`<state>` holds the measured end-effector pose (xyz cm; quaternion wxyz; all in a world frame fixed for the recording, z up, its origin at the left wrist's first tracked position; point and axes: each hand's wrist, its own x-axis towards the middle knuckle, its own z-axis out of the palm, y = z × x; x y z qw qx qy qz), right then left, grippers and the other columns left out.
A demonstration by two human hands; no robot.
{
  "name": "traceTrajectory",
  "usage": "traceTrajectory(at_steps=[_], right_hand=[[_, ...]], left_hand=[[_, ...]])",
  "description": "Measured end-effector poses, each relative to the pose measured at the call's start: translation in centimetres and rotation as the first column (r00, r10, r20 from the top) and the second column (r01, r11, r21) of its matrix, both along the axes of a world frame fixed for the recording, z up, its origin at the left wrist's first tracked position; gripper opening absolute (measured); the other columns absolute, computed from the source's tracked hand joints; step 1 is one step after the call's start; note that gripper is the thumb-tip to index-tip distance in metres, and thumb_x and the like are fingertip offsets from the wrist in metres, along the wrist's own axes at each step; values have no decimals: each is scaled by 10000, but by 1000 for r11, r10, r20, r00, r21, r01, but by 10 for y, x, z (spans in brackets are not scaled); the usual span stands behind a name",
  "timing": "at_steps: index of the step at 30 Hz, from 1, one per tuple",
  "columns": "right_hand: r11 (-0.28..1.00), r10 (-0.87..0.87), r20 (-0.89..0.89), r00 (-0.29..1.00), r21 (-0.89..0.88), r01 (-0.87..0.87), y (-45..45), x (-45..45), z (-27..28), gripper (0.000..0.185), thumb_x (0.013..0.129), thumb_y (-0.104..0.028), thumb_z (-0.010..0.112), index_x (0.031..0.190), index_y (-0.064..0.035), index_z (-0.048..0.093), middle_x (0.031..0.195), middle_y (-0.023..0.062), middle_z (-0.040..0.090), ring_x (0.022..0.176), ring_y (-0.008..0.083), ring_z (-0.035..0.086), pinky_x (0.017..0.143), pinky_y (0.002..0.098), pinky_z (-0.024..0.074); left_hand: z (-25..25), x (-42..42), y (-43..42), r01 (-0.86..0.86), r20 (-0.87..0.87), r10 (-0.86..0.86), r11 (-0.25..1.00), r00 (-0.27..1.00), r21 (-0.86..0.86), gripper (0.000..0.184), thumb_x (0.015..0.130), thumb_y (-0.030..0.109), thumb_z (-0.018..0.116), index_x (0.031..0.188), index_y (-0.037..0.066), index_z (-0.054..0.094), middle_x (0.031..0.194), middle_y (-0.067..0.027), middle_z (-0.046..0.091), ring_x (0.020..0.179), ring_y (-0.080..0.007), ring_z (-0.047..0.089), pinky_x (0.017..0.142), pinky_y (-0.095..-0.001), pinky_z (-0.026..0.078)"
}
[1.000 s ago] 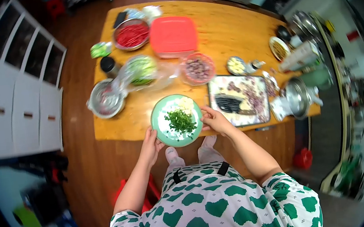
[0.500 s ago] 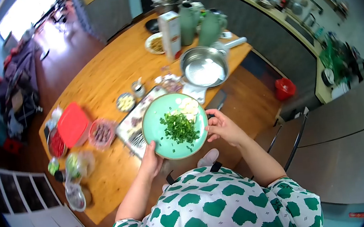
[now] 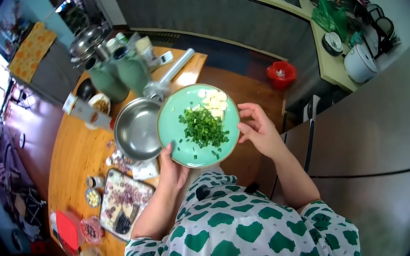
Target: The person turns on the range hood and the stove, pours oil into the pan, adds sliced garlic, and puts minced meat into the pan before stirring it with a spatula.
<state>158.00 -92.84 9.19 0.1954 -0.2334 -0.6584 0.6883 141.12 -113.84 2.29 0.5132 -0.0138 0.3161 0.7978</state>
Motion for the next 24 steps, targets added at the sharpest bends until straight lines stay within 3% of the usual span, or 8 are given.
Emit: traceTrajectory(at_steps=[2,5,9,14,15,19,24], right_hand=[[988,-123,-30,992,90,125,44,-5,-4,408,956,-33,633,1336,-42,484,1180,83,564,961,129,636,743,258,559],[943,-132,-33,991,304,135,127,-23,-2,338,933,-22,649,1259,-50,564,1244,78,538,1006,144,635,762,254,546],[879,-132,-11,991,460,122,247,-64,13,314,910,-17,661,1214,-64,600,1274,74,527,1037,169,639,794,266,536],[861,-62,54,997,507,26,392,-128,35,306,907,1,652,1203,-56,602,1272,79,534,1034,168,643,811,270,528],[855,-45,67,997,519,4,418,-138,38,313,899,19,655,1203,-45,608,1280,73,532,1037,152,632,811,262,530],[824,-4,61,998,565,-31,510,-191,38,287,877,29,675,1157,-32,658,1277,71,549,1010,143,626,797,253,540],[758,46,125,991,642,-116,619,-270,24,277,844,-13,714,1112,-82,702,1219,91,586,993,215,638,785,296,553]], left_hand=[[-1,-10,53,50,1,-50,999,999,3,664,1005,464,506,1460,3,359,1439,-180,500,1302,-333,529,1090,-503,450],[-7,-32,137,108,25,-109,994,994,32,664,1003,466,506,1458,2,368,1438,-175,505,1306,-328,527,1091,-488,451],[-20,-69,249,113,30,-114,993,993,33,657,1004,469,502,1455,7,381,1439,-168,512,1304,-310,532,1093,-458,454],[-25,-132,390,112,11,-111,993,994,-22,689,977,510,526,1463,40,392,1429,-146,535,1276,-304,563,1069,-454,480],[-20,-142,416,85,47,-85,996,995,0,611,1009,463,498,1427,23,427,1381,-138,574,1236,-274,589,1067,-426,474],[-13,-187,507,68,23,-67,997,997,-35,583,1009,456,492,1390,16,453,1354,-131,588,1209,-257,602,1036,-414,492],[-27,-252,610,15,43,-10,992,999,-122,565,1014,456,480,1373,20,456,1345,-123,585,1211,-251,590,1042,-406,481]])
